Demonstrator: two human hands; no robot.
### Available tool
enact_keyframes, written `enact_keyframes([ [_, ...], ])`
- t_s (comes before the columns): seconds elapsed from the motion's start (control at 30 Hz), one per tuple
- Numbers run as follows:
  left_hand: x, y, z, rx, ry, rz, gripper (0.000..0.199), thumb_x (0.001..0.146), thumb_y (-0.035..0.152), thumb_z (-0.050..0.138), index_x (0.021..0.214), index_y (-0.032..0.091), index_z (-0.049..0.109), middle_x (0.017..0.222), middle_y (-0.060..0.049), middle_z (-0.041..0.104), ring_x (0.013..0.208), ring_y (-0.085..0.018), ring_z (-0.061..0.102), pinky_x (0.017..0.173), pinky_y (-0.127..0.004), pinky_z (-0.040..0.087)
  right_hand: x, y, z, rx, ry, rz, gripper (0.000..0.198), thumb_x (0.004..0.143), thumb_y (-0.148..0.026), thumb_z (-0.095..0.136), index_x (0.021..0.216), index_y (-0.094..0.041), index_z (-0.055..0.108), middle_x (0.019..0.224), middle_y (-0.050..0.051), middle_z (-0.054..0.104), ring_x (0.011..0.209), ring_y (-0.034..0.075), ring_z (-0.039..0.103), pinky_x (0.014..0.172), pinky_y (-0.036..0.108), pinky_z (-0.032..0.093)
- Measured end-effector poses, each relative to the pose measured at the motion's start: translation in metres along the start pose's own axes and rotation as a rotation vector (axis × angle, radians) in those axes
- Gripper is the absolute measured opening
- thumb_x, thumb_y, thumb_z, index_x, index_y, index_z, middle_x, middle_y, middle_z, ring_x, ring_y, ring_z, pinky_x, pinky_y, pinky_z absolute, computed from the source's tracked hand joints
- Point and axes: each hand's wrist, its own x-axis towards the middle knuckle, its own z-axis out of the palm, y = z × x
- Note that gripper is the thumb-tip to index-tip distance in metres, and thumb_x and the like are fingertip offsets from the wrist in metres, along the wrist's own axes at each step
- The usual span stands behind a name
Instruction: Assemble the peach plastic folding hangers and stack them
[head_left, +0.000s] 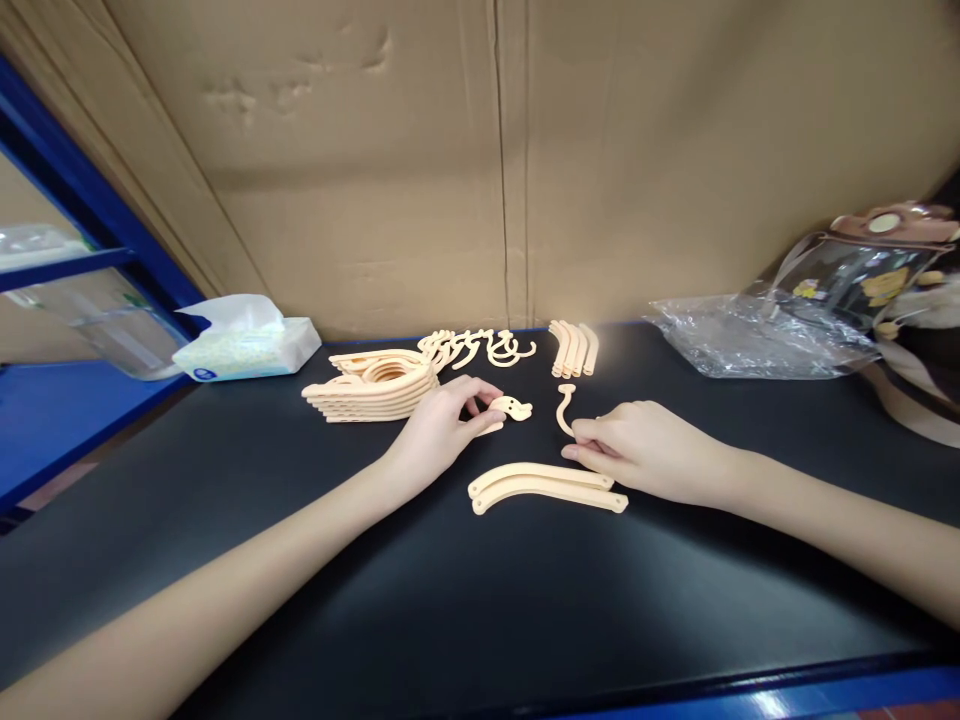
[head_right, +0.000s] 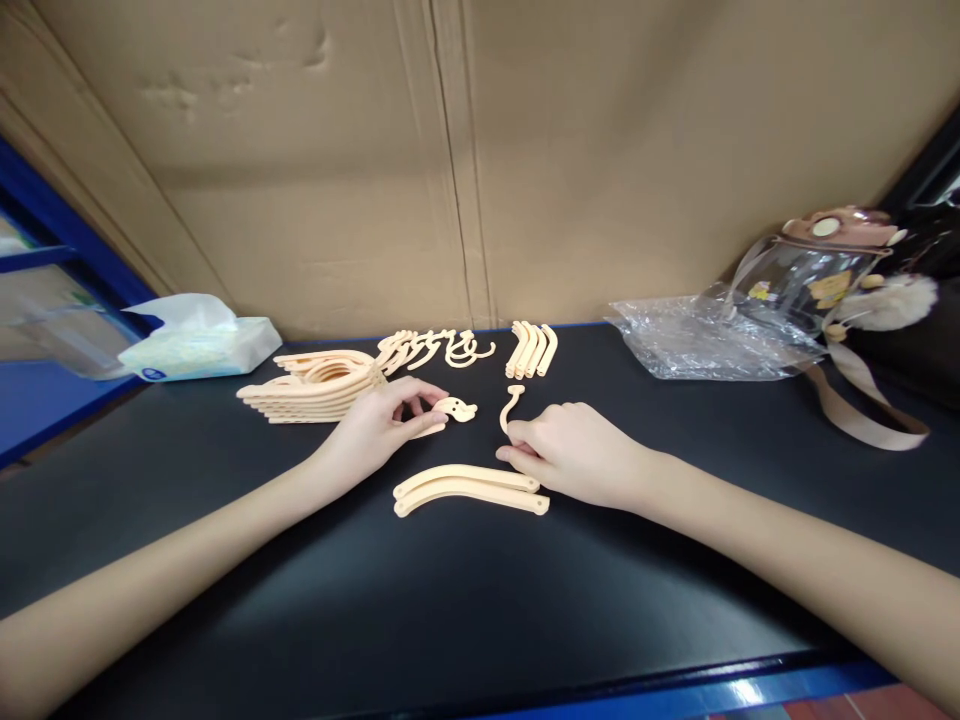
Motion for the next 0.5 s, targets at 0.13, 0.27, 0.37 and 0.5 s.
enact_keyframes([
  [0.13,0.001,-0.004,0.005,0.091,0.046,0.069,0.017,0.088,0.033,0.056,0.095,0.019,0.063,0.093,-0.003,0.063,0.086,-0.018,0.059,0.074,-0.032,0.049,0.0,-0.001,0.0,0.011,-0.011,0.003,0.035,0.094,-0.035,0.04,0.062,-0.02,0.039,0.045,-0.006,0.04,0.042,0.009,0.035,0.049,0.023,0.019],
  [0.27,0.0,-0.004,0.006,0.209,0.107,0.143,0.017,0.09,0.031,0.054,0.099,0.018,0.059,0.101,-0.005,0.061,0.097,-0.021,0.057,0.084,-0.036,0.047,0.001,-0.001,0.0,0.015,-0.027,0.015,0.036,0.094,-0.036,0.04,0.062,-0.02,0.038,0.046,-0.006,0.04,0.042,0.009,0.033,0.049,0.023,0.019],
  [0.37,-0.005,0.001,0.002,0.267,0.127,0.215,0.017,0.095,0.025,0.044,0.1,0.017,0.058,0.099,-0.005,0.062,0.096,-0.019,0.056,0.084,-0.034,0.045,0.001,-0.001,0.0,0.013,-0.027,0.013,0.035,0.093,-0.036,0.04,0.062,-0.02,0.038,0.046,-0.005,0.04,0.042,0.01,0.033,0.049,0.024,0.019],
  [0.5,-0.012,0.007,-0.002,0.479,0.104,0.375,0.02,0.094,0.023,0.044,0.088,0.016,0.062,0.089,-0.004,0.063,0.085,-0.019,0.054,0.079,-0.034,0.043,0.001,0.001,0.0,0.015,-0.018,-0.001,0.035,0.093,-0.036,0.041,0.062,-0.02,0.038,0.046,-0.006,0.04,0.042,0.009,0.034,0.048,0.024,0.019],
])
